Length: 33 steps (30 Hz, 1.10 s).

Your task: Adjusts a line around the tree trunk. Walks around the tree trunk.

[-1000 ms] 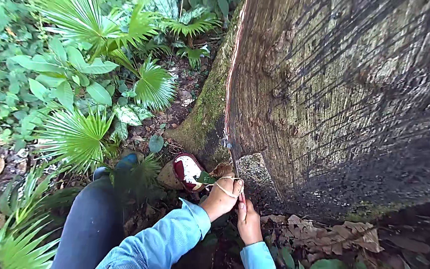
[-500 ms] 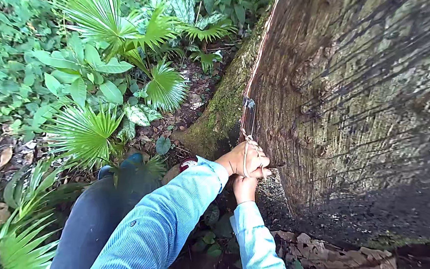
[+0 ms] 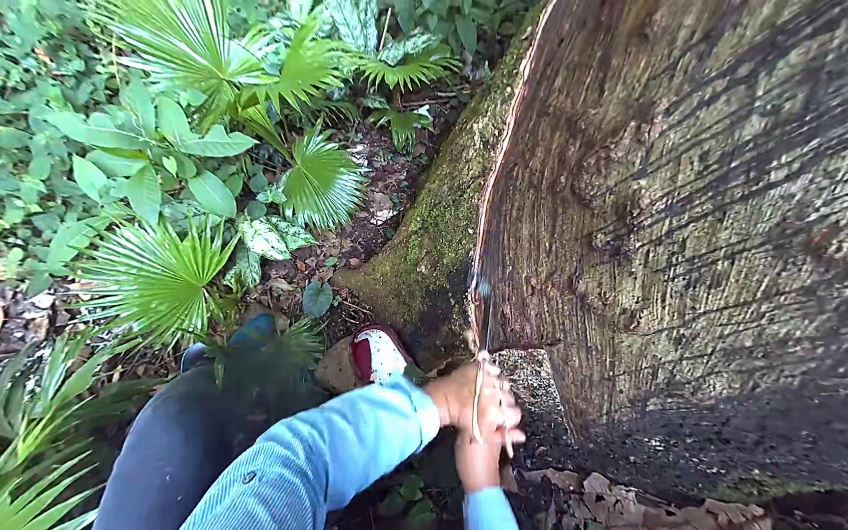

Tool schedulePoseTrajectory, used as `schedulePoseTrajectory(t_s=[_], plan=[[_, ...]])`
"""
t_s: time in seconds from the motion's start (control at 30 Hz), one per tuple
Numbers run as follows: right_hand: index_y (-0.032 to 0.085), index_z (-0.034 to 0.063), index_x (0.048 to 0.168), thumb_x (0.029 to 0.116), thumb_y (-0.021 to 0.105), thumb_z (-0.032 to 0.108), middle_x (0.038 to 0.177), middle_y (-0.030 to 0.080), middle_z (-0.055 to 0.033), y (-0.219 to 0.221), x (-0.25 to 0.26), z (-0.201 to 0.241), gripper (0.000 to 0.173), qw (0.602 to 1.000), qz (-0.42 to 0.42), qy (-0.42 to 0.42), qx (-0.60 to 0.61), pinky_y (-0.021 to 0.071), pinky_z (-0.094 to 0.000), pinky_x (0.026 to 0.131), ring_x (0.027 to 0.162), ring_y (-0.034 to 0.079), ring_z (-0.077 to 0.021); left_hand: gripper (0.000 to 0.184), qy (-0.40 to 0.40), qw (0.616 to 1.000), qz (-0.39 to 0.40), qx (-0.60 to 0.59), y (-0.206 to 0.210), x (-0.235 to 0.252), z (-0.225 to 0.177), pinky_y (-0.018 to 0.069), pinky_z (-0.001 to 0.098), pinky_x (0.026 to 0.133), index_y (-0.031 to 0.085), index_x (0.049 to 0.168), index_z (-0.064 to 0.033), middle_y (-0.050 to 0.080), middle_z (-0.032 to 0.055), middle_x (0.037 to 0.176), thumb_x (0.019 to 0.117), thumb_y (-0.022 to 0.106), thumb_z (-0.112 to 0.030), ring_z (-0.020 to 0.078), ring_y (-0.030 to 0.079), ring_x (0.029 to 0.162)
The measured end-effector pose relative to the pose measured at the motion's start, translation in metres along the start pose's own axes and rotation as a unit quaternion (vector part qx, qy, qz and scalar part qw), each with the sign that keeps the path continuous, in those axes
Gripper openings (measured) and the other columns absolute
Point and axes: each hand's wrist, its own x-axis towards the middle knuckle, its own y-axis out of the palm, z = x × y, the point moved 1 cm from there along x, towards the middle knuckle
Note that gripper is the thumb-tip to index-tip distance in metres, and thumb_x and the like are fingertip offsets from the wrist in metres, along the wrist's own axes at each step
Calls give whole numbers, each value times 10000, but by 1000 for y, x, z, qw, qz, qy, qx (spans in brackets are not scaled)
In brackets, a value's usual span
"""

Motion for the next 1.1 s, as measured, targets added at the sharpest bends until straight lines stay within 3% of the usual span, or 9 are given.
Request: schedulePoseTrajectory(t_s=[0.07, 0.23, 0.4, 0.53, 0.67, 0.77, 0.97, 1.03, 1.1], plan=[[629, -198, 1170, 914, 593, 13, 1186, 628, -409, 0, -13, -12, 334, 999, -36, -10, 14, 450, -638, 1034, 1193, 606, -528, 451, 83, 987, -134, 43, 12, 2, 1, 549, 463, 666, 656, 626, -75, 656, 98, 607, 956, 587, -374, 289, 706, 654], [627, -186, 1188, 954, 550, -1, 1148, 669, -358, -16, 57, 39, 308, 995, -63, -48, 60, 481, -581, 1028, 1154, 650, -468, 453, 27, 986, -162, 36, -51, 38, 33, 543, 520, 752, 658, 642, -13, 676, 148, 664, 965, 573, -319, 335, 714, 726], [647, -157, 1149, 949, 557, 25, 1109, 687, -326, -8, 52, 40, 285, 992, -80, -49, 88, 499, -568, 994, 1132, 664, -440, 498, 81, 966, -236, 66, -40, 33, 42, 517, 445, 697, 582, 566, -71, 605, 100, 545, 980, 499, -334, 279, 660, 585], [641, -155, 1175, 991, 501, 33, 1132, 681, -333, -27, 61, 56, 298, 994, -69, -41, 72, 494, -588, 1000, 1136, 665, -446, 447, 25, 993, -106, 54, -72, 48, 34, 543, 541, 770, 672, 671, -13, 694, 158, 684, 990, 552, -302, 344, 726, 735], [614, -200, 1196, 943, 541, 0, 1181, 642, -388, -29, 47, 33, 331, 997, -36, -45, 52, 457, -607, 1043, 1182, 622, -499, 429, -60, 994, -84, 31, -49, 43, 16, 521, 552, 891, 726, 766, 2, 729, 184, 799, 992, 579, -332, 370, 727, 871], [637, -189, 1161, 907, 554, -18, 1143, 667, -365, -15, 33, 32, 318, 992, -74, -51, 92, 476, -568, 1031, 1159, 648, -463, 438, 18, 988, -145, 51, -40, 33, 18, 545, 489, 740, 655, 623, -52, 672, 116, 615, 962, 564, -314, 294, 712, 652], [564, -194, 1289, 978, 519, 12, 1278, 595, -399, -38, 47, 23, 376, 999, -1, -22, 44, 425, -584, 1099, 1263, 578, -490, 421, -115, 991, -68, 18, -47, 47, 4, 514, 529, 935, 737, 845, 22, 733, 197, 859, 1004, 592, -339, 367, 719, 925], [610, -183, 1217, 913, 577, 10, 1212, 637, -370, -29, 40, 8, 361, 995, -37, -50, 76, 449, -574, 1072, 1223, 609, -460, 412, -20, 976, -205, 69, -22, 42, 10, 556, 449, 747, 664, 636, -64, 688, 103, 633, 949, 588, -321, 274, 717, 665], [635, -187, 1173, 904, 566, -12, 1177, 658, -359, -22, 37, 16, 328, 991, -59, -65, 97, 457, -561, 1064, 1197, 628, -452, 401, 4, 984, -169, 54, -29, 38, 13, 565, 492, 740, 679, 643, -49, 693, 116, 633, 954, 596, -288, 290, 724, 655]])
